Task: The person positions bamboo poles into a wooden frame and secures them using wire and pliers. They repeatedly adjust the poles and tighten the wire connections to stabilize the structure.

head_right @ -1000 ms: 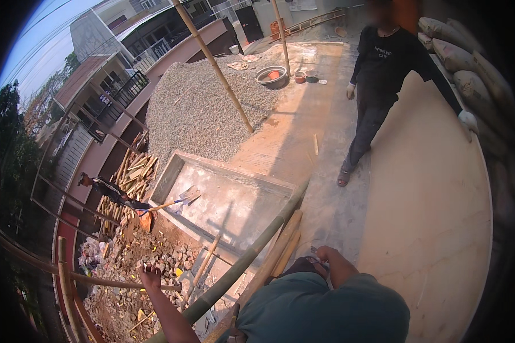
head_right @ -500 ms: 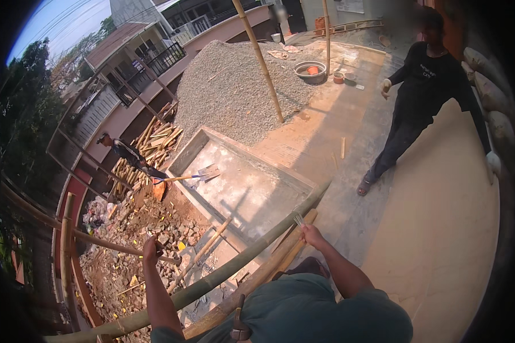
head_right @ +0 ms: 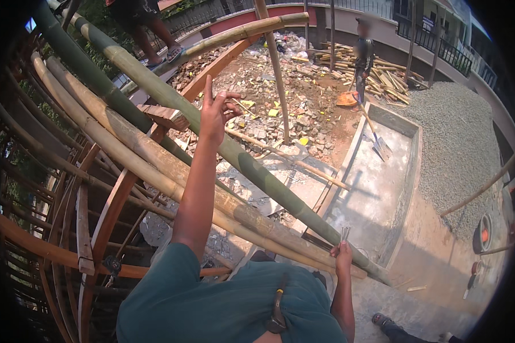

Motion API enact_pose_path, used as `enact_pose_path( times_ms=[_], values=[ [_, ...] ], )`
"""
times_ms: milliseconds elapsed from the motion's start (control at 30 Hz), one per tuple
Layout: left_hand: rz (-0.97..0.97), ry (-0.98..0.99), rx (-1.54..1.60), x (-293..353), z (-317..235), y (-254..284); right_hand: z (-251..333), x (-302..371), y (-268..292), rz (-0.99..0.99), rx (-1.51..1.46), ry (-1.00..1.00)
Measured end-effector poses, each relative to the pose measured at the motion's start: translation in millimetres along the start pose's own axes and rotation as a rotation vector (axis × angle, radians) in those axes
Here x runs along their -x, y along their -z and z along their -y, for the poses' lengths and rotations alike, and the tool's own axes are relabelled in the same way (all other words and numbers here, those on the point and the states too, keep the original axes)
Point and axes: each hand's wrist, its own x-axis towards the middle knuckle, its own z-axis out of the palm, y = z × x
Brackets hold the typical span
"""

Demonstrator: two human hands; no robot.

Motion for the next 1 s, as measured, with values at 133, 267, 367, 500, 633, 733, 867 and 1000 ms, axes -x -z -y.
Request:
enact_pose_path(
  times_ms=[133, 267, 367, 500, 633, 733, 867, 1000],
  values=[
    [0.148, 0.078, -0.272, 116, 37, 43, 63, -9, -44, 0.214, 0.349, 0.273],
    [-0.426, -0.43, -0.674, 159, -4, 100, 192, -58, -95, 0.431, 0.285, 0.411],
    [-0.86, -0.642, -0.792, 170, -62, 171, 323, -88, -175, 0.479, 0.38, 0.737],
    [-0.976, -0.51, -0.837, 188, -137, 258, 440, -58, -324, 0.519, 0.35, 1.066],
    [-0.756, -0.32, -0.943, 171, -141, 289, 515, -32, -481, 0.803, 0.227, 1.058],
    [-0.628, -0.32, -0.932, 134, -117, 286, 576, -31, -587, 0.848, 0.218, 1.13],
    [-0.721, -0.179, -0.605, 107, -100, 263, 566, 9, -629, 0.824, 0.249, 1.28],
    [-0.677, -0.13, -0.478, 99, -93, 264, 514, 33, -564, 0.694, 0.487, 1.407]
  ],
)
